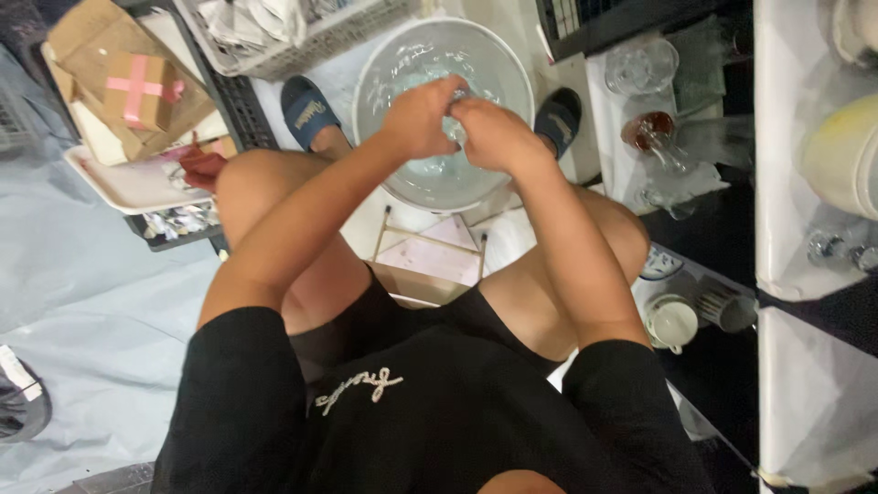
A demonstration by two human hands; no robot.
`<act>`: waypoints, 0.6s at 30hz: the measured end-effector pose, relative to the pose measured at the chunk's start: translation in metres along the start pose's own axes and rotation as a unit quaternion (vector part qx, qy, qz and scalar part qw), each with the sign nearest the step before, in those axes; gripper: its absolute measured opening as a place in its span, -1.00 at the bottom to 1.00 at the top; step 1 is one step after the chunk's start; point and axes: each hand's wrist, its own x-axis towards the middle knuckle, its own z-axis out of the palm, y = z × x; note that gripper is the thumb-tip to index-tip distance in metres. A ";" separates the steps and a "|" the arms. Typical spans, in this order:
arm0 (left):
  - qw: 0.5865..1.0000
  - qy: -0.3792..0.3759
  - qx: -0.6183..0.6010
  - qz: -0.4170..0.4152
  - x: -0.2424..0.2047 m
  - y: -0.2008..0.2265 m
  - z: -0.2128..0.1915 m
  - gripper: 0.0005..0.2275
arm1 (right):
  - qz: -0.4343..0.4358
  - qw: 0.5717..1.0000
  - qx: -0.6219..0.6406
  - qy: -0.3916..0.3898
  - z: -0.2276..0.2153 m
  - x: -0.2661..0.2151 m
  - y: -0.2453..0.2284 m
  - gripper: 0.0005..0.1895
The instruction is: The person washes several ceramic cups and a small bowl by hand in a bucket of water, rinsing each item and placing them on a nearby shelf.
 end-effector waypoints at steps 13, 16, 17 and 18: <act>1.000 0.014 0.009 -0.027 0.003 -0.015 0.019 -0.35 | 0.128 0.978 -0.060 -0.155 0.040 0.035 0.021 -0.70; 1.000 0.018 0.009 -0.018 -0.003 -0.018 0.010 -0.34 | 0.138 0.968 -0.101 -0.185 0.047 0.038 0.022 -0.72; 1.000 0.023 0.006 -0.017 -0.006 -0.019 0.009 -0.35 | 0.137 0.965 -0.122 -0.188 0.050 0.037 0.021 -0.70; 0.999 0.029 0.004 -0.016 -0.009 -0.020 0.007 -0.35 | 0.136 0.961 -0.143 -0.192 0.055 0.037 0.020 -0.69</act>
